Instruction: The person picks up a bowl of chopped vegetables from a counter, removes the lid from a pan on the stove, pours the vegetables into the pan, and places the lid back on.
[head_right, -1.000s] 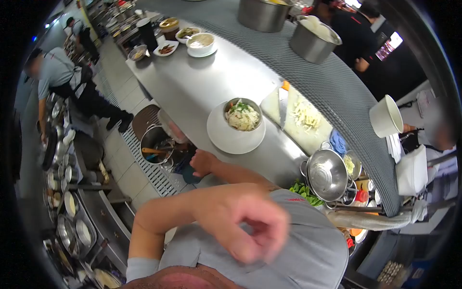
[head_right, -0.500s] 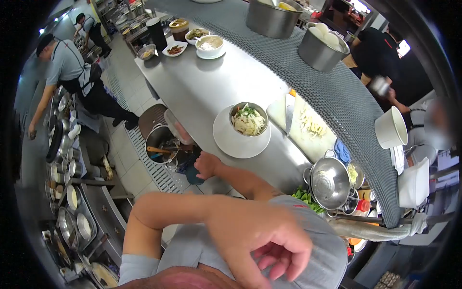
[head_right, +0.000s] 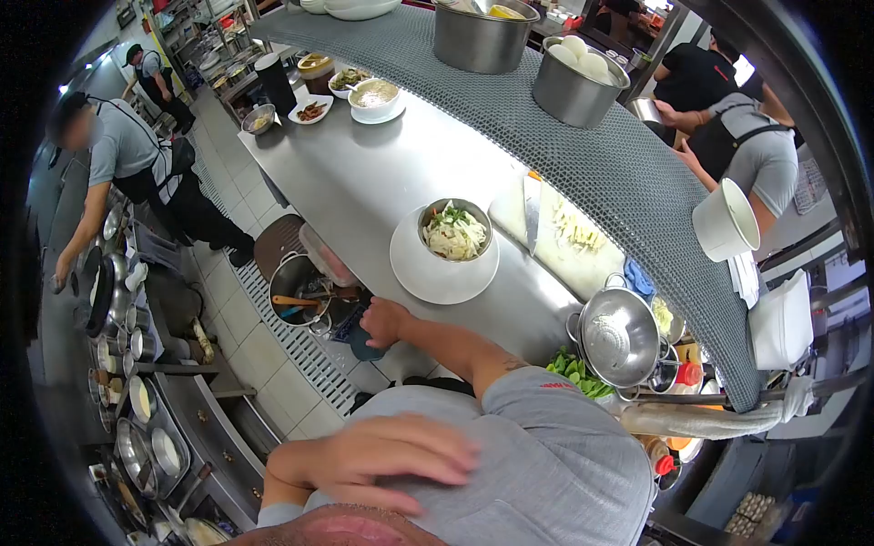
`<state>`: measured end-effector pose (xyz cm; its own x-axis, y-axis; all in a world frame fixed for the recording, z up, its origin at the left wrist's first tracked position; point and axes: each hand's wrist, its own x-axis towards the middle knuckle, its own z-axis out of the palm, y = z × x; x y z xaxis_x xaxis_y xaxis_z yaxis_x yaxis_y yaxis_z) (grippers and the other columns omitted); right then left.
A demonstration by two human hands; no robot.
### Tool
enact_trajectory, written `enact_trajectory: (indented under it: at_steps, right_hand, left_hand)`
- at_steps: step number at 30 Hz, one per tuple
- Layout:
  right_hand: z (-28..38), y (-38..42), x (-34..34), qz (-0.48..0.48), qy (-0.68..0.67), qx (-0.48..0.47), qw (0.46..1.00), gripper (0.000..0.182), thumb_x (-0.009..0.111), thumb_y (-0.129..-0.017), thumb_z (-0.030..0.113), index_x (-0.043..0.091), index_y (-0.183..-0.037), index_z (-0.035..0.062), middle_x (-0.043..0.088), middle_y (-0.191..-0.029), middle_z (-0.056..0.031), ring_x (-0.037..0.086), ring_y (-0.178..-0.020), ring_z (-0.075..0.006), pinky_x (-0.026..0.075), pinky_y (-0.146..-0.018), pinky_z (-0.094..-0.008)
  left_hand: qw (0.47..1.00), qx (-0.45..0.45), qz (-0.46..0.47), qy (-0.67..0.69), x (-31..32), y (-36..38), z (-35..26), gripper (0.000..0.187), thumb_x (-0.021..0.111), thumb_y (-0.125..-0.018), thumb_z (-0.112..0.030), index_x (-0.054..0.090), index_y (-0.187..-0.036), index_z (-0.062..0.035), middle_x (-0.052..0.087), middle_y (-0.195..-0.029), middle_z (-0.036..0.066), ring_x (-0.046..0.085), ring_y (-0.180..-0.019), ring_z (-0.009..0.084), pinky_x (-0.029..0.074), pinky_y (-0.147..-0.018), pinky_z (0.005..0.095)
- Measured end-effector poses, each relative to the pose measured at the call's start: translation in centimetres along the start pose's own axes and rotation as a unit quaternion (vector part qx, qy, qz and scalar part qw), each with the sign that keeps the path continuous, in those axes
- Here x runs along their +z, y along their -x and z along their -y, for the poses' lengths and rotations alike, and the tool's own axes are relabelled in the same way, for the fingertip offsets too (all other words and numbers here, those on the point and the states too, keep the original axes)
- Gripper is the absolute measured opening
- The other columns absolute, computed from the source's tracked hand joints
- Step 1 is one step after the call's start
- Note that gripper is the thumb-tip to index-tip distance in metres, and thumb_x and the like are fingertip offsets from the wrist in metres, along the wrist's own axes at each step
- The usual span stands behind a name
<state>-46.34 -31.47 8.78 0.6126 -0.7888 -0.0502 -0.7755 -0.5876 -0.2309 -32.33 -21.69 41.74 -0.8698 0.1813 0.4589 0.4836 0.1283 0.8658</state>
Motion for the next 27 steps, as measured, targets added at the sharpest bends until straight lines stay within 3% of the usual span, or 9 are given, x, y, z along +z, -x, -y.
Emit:
enact_trajectory:
  at_steps: [3,5,7,10,13,14,18,22,27]
  right_hand:
    - [0.2,0.1,-0.2,-0.003,0.010,0.003,1.000,0.038,0.073,-0.074,0.046,0.070,-0.081,0.0082,0.070,-0.084,-0.0102,0.067,-0.089,-0.0264,0.044,-0.091,-0.0387]
    - [-0.2,0.0,0.0,-0.004,0.009,0.002,1.000,0.039,0.073,-0.074,0.046,0.071,-0.081,0.0080,0.070,-0.085,-0.0101,0.067,-0.089,-0.0261,0.044,-0.090,-0.0391]
    - [0.1,-0.5,0.2,-0.006,0.016,-0.012,1.000,0.040,0.072,-0.075,0.047,0.071,-0.083,0.0079,0.071,-0.085,-0.0105,0.067,-0.089,-0.0264,0.045,-0.090,-0.0401]
    - [0.2,-0.5,-0.1,-0.005,0.027,-0.023,0.999,0.042,0.071,-0.077,0.049,0.071,-0.085,0.0077,0.071,-0.085,-0.0115,0.069,-0.087,-0.0279,0.046,-0.091,-0.0424]
    - [0.4,-0.8,-0.8,-0.016,0.011,-0.034,0.999,0.041,0.072,-0.077,0.048,0.070,-0.083,0.0075,0.071,-0.083,-0.0122,0.069,-0.085,-0.0293,0.046,-0.088,-0.0443]
    - [0.2,-0.8,-0.4,-0.031,0.006,-0.047,0.998,0.040,0.072,-0.077,0.048,0.070,-0.082,0.0077,0.071,-0.083,-0.0122,0.068,-0.084,-0.0300,0.047,-0.086,-0.0452]
    - [1.5,-0.6,-0.8,-0.053,0.002,-0.054,0.997,0.037,0.074,-0.079,0.043,0.070,-0.085,0.0064,0.070,-0.085,-0.0124,0.067,-0.084,-0.0287,0.047,-0.085,-0.0416]
    - [1.8,-2.0,-1.8,-0.026,-0.046,-0.059,0.997,0.033,0.078,-0.074,0.037,0.070,-0.079,0.0055,0.070,-0.081,-0.0131,0.065,-0.081,-0.0314,0.046,-0.079,-0.0423]
    - [1.6,-2.4,0.3,-0.049,-0.015,-0.062,0.997,0.035,0.078,-0.074,0.039,0.070,-0.080,0.0056,0.070,-0.082,-0.0121,0.065,-0.080,-0.0317,0.046,-0.078,-0.0423]
  left_hand:
    - [0.942,0.152,-0.231,0.189,-1.6,3.0,-5.1,0.049,0.063,-0.098,-0.027,0.047,-0.131,0.0052,0.053,-0.133,0.030,0.062,-0.112,0.0474,0.052,-0.097,0.0507]
    - [0.842,0.288,-0.403,0.213,-0.3,1.2,-8.6,0.048,0.054,-0.102,-0.042,0.049,-0.108,0.0048,0.059,-0.107,0.030,0.063,-0.101,0.0520,0.058,-0.088,0.0494]
    - [0.888,0.262,-0.353,0.137,-0.8,2.4,-11.6,0.039,0.059,-0.100,-0.037,0.056,-0.108,0.0015,0.064,-0.089,0.017,0.069,-0.082,0.0365,0.057,-0.071,0.0467]
    - [0.916,0.287,-0.264,0.100,-2.0,2.2,-13.2,0.053,0.070,-0.089,-0.052,0.068,-0.105,-0.0008,0.068,-0.107,0.018,0.067,-0.096,0.0368,0.054,-0.084,0.0391]
    - [0.906,0.250,-0.328,0.094,-0.4,4.4,-14.9,0.038,0.052,-0.104,-0.036,0.058,-0.096,0.0012,0.066,-0.086,0.019,0.069,-0.070,0.0336,0.058,-0.066,0.0466]
    - [0.917,0.245,-0.306,0.073,-0.8,4.7,-15.2,0.052,0.046,-0.106,-0.041,0.061,-0.080,0.0012,0.068,-0.086,0.021,0.068,-0.066,0.0283,0.057,-0.064,0.0410]
    - [0.916,0.344,-0.156,0.131,0.3,6.9,-8.2,0.050,0.057,-0.100,-0.047,0.064,-0.092,0.0018,0.066,-0.088,0.017,0.064,-0.072,0.0247,0.053,-0.064,0.0369]
    - [0.908,0.095,-0.408,0.012,0.6,4.9,-5.5,0.045,0.066,-0.094,-0.045,0.063,-0.095,0.0003,0.064,-0.086,0.009,0.062,-0.076,0.0196,0.050,-0.067,0.0342]
    - [0.940,-0.044,-0.299,-0.157,5.4,4.1,1.7,0.059,0.066,-0.089,-0.059,0.069,-0.083,-0.0005,0.066,-0.078,0.017,0.067,-0.079,0.0317,0.051,-0.066,0.0402]
